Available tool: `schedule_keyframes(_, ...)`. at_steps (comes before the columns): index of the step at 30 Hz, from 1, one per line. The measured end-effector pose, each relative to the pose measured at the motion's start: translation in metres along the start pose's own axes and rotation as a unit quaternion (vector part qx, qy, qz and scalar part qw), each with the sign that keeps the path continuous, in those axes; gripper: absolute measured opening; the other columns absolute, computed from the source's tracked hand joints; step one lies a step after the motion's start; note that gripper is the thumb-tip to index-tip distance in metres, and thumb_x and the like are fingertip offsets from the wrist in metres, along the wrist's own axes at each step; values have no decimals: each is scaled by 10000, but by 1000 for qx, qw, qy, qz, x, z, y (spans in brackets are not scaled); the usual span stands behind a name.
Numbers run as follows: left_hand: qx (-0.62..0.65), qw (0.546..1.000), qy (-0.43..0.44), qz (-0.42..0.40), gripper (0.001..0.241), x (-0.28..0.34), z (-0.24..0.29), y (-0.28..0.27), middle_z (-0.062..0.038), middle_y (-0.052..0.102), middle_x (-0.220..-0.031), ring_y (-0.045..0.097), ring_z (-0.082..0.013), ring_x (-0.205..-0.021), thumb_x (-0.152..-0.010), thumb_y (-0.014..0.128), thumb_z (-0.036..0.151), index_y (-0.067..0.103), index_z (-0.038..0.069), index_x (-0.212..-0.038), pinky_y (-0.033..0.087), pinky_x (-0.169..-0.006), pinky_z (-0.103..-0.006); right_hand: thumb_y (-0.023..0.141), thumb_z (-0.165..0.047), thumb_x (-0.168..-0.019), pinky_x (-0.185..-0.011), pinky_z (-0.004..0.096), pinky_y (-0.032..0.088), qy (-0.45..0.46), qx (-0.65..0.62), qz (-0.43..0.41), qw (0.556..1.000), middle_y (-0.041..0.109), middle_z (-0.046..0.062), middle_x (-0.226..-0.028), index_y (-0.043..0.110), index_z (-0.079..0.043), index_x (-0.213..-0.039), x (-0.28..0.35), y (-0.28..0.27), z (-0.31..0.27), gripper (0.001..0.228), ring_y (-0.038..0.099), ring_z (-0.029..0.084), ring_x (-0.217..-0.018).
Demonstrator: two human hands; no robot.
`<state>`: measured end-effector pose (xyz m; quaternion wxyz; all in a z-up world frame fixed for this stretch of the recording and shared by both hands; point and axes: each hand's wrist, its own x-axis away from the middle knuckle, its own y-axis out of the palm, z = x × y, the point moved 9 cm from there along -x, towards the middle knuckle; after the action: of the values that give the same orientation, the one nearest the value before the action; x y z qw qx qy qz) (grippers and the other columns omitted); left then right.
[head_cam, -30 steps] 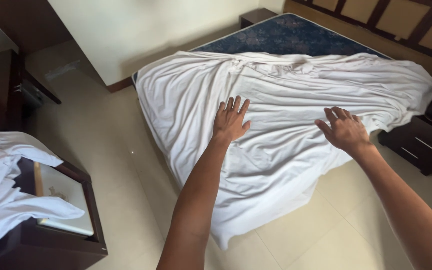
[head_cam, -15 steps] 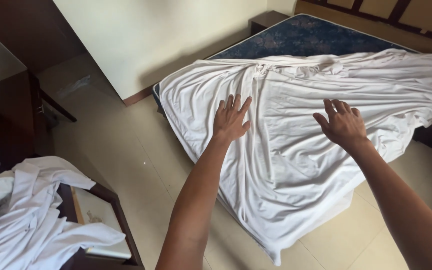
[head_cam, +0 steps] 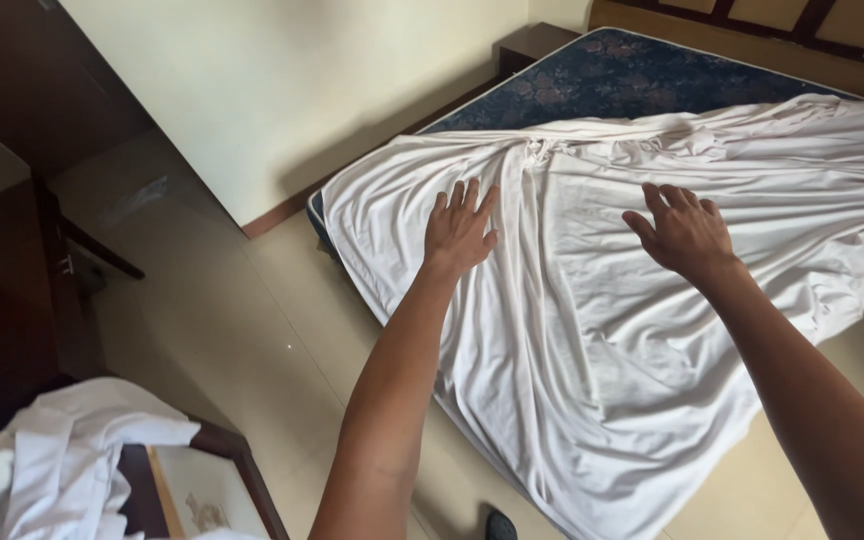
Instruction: The person spreads a white bed sheet over a mattress, smoothing out wrinkles and tucking the edges under the mattress. They move around the bed to adjust the sheet on all sides, ensuring it is properly fitted.
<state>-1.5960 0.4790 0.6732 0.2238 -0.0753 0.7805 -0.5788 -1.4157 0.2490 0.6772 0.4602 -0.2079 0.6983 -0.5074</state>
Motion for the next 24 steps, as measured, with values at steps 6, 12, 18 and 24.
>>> schedule_keyframes(6, 14, 999, 33, 5, 789, -63, -36, 14, -157, 306, -1632, 344, -341, -1476, -955, 593, 481, 250, 205, -1609, 300, -1166, -510, 431, -560, -1044, -1063, 546, 412, 52, 7, -18, 998, 559, 192, -1467, 494, -69, -1497, -48, 33, -5, 671, 519, 342, -1357)
schedule_keyframes(12, 43, 996, 70, 27, 788, -110, -63, 31, -171, 341, -1612, 362, -345, -1463, -953, 609, 467, 264, 202, -1611, 294, -1182, -517, 436, -560, -1037, -1073, 536, 416, 80, 23, -32, 996, 578, 183, -1447, 512, -62, -1473, -78, 60, -14, 666, 518, 334, -1370)
schedule_keyframes(18, 56, 993, 106, 5, 787, -145, -129, 74, -156, 335, -1632, 368, -331, -1475, -969, 588, 470, 251, 206, -1630, 298, -1199, -510, 457, -540, -1041, -1065, 530, 426, 116, 45, -17, 992, 601, 177, -1421, 529, -54, -1461, -110, 89, -54, 647, 547, 323, -1337)
schedule_keyframes(24, 14, 989, 144, -2, 773, -176, -219, 105, -150, 253, -1647, 317, -351, -1486, -996, 522, 504, 199, 192, -1626, 279, -1172, -527, 475, -537, -1044, -1077, 523, 430, 176, 27, 10, 984, 617, 156, -1419, 557, -58, -1450, -145, 126, -124, 633, 560, 307, -1339)
